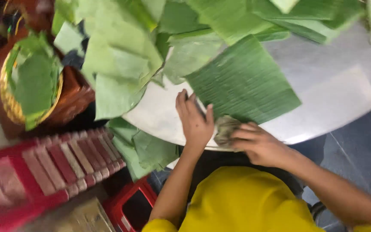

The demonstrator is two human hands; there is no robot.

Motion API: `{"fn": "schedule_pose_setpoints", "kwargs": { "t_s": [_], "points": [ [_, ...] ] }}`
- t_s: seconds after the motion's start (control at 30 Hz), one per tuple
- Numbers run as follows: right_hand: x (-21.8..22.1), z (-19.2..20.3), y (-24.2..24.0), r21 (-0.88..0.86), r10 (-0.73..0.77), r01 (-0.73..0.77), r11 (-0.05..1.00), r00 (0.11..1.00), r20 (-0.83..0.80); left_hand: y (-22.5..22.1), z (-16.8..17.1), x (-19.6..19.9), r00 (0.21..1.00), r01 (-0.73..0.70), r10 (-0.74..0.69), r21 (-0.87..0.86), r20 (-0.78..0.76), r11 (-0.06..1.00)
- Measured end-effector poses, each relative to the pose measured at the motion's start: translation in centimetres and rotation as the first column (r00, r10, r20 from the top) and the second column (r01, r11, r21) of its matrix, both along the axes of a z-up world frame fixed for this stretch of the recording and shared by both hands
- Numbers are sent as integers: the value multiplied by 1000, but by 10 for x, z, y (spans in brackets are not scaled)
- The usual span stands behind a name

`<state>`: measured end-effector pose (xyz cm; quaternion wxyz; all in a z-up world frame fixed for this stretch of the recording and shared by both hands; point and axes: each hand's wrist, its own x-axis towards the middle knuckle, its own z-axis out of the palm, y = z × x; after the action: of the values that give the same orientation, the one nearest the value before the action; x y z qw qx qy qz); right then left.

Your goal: A person is cleaning banana leaves by wiping them individually with a cloth on a metal table.

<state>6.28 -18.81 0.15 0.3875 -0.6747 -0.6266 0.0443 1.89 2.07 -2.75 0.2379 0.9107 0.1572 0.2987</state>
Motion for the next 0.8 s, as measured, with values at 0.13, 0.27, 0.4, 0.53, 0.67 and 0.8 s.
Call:
{"fn": "schedule_pose_setpoints", "kwargs": {
  "t_s": [0.13,0.27,0.4,0.53,0.67,0.8],
  "points": [
    [-3,-16,-12,14,-259,277,961,913,-314,-22,-10,12,991,-130,130,25,27,991],
    [-18,-24,3,-53,-409,411,910,911,45,-53,17,22,970,-111,66,-184,-235,977],
    [-22,-8,5,-35,-377,378,925,926,18,-43,15,23,966,-205,180,-122,-187,971],
    [-25,-12,7,-37,-375,377,925,925,55,-23,24,47,984,-176,154,-369,-88,913],
    [-22,-30,2,-31,-370,372,928,928,50,-4,34,66,988,-153,145,-459,-53,875],
    [-23,-4,14,15,-418,419,908,908,-10,11,52,67,999,16,16,-731,37,683]
  ]
}}
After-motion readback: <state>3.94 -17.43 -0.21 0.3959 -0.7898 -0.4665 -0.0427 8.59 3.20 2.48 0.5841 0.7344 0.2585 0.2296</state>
